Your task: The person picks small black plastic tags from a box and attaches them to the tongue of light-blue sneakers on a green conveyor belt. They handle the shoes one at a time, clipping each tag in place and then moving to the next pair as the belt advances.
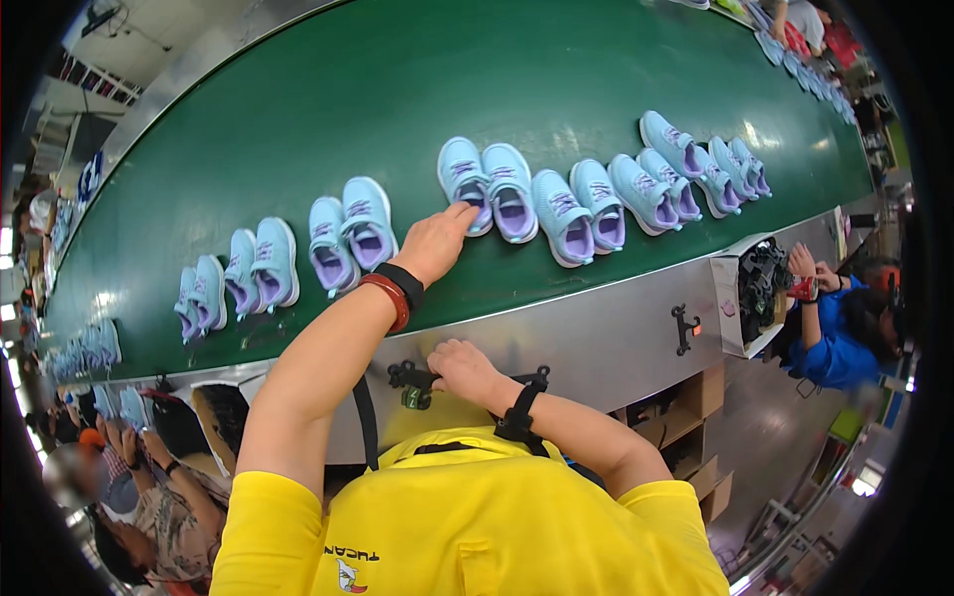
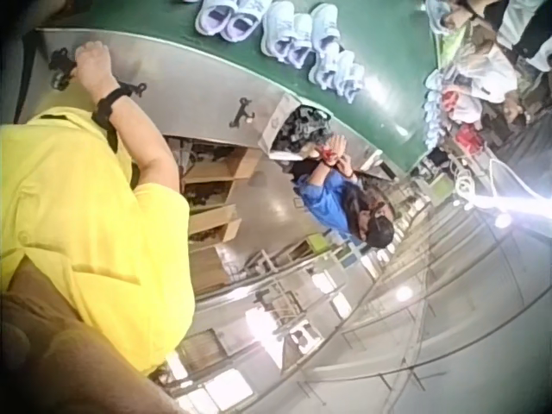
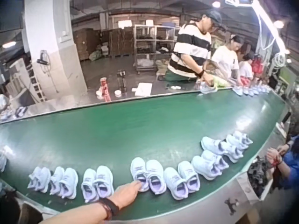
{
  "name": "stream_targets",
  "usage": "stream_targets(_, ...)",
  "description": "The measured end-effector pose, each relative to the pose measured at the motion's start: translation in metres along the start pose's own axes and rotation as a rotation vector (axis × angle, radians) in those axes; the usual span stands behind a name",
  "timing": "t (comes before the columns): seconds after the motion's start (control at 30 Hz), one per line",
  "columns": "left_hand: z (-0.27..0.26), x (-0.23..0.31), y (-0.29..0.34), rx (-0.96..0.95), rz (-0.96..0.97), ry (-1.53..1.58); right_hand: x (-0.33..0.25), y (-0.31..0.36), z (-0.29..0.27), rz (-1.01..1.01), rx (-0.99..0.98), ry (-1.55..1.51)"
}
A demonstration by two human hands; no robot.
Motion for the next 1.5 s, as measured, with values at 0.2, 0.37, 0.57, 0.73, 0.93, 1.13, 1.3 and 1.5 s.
stream_targets(0.2,0.026,-0.023,-0.004,-0.086,0.031,-0.014,0.075,0.022,-0.054,0.505,0.351,-0.900)
stream_targets(0.37,0.025,-0.015,0.017,-0.059,-0.005,-0.009,0.109,0.021,-0.096,0.560,0.551,-0.851)
stream_targets(0.57,0.026,-0.014,0.028,0.017,-0.053,-0.001,0.116,0.019,-0.081,0.624,0.560,-0.920)
stream_targets(0.73,0.024,-0.015,0.030,0.006,-0.090,-0.017,0.112,0.010,-0.073,0.596,0.472,-0.895)
stream_targets(0.93,0.021,-0.025,0.021,-0.138,-0.101,-0.088,0.125,-0.014,-0.083,0.594,0.288,-0.752)
stream_targets(1.13,0.014,-0.029,0.040,0.018,-0.115,-0.118,0.090,-0.022,-0.046,0.565,0.211,-0.885)
stream_targets(1.3,-0.002,-0.037,0.073,-0.040,-0.085,-0.106,0.054,-0.029,-0.063,0.543,-0.151,-0.685)
stream_targets(1.5,-0.011,-0.002,0.096,-0.042,0.158,-0.166,0.075,-0.032,-0.078,0.489,0.053,-0.783)
Point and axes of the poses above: each hand's wrist, its own y-axis away from the middle knuckle, its own z-axis out of the palm, x = y × z, the point moved 9 cm from there along -y, towards the middle knuckle, and after that the axes turned 2 degrees about x, right-handed, at the moved point
